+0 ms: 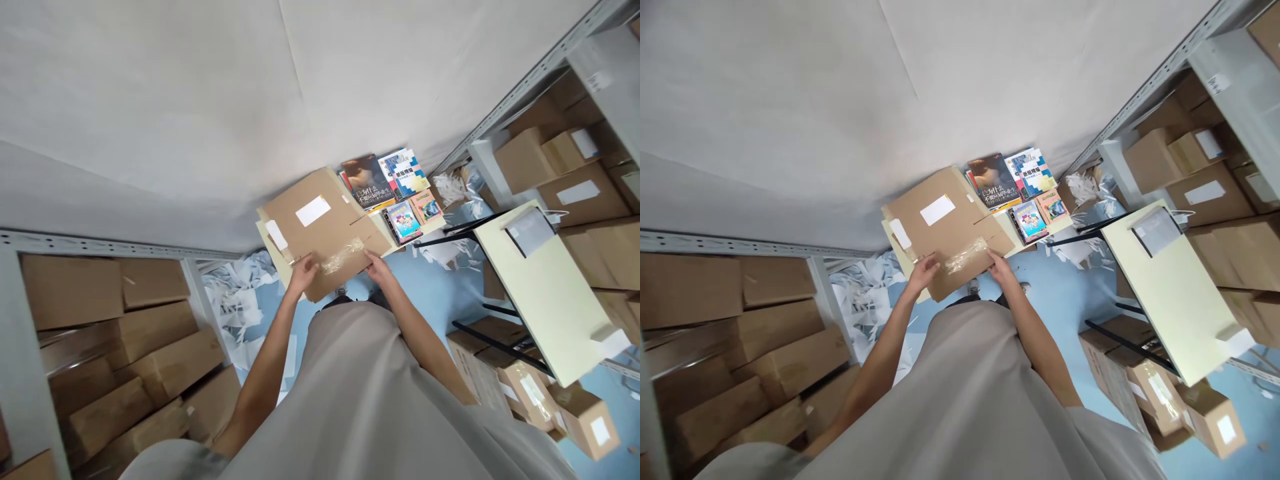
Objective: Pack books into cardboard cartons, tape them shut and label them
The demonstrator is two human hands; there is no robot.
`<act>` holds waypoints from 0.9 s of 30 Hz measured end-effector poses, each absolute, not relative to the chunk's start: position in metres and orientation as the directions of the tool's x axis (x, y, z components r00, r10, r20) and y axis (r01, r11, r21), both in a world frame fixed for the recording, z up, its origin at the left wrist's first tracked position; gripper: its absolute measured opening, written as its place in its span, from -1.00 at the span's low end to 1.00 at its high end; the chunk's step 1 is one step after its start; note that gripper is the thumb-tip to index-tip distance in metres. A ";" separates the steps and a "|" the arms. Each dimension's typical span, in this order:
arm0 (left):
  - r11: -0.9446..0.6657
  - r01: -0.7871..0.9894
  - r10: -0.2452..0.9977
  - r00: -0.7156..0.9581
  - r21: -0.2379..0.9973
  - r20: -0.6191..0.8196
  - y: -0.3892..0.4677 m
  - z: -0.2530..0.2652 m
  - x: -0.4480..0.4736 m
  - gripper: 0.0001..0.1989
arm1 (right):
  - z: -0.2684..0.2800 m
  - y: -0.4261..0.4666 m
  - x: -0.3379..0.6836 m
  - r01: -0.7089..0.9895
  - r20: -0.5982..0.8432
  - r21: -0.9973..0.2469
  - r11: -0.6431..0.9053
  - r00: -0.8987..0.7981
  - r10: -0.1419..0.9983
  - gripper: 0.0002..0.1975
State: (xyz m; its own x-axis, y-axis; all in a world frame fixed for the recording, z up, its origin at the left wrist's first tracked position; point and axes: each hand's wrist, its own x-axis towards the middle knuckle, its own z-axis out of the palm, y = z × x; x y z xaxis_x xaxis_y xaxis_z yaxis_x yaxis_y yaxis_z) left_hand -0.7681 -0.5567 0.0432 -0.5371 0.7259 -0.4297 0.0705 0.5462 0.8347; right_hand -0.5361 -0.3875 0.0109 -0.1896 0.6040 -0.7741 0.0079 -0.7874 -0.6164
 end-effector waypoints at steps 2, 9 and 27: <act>0.561 0.041 0.685 -0.585 0.827 -0.435 -0.562 0.044 -0.781 -0.52 | 0.025 -0.400 -0.543 -0.024 -0.726 -0.659 -0.752 -0.242 0.644 -0.52; 0.407 0.125 0.531 -0.839 0.905 -0.123 -0.565 0.081 -0.851 -0.52 | 0.090 -0.385 -0.504 -0.094 -0.517 -0.820 -0.565 -0.301 0.801 -0.45; -0.230 0.217 0.961 -0.104 0.949 0.257 -0.262 0.160 -0.651 0.07 | 0.172 -0.350 -0.124 -0.107 -0.002 -0.993 0.041 0.379 0.925 -0.43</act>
State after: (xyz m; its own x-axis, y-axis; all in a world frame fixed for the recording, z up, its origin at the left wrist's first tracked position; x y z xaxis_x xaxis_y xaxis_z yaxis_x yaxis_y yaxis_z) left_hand -0.6514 -0.2618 0.1603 -0.1044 0.9607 0.2572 0.2166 -0.2304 0.9487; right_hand -0.1236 -0.3499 0.1719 0.3791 0.9253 -0.0023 -0.1071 0.0414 -0.9934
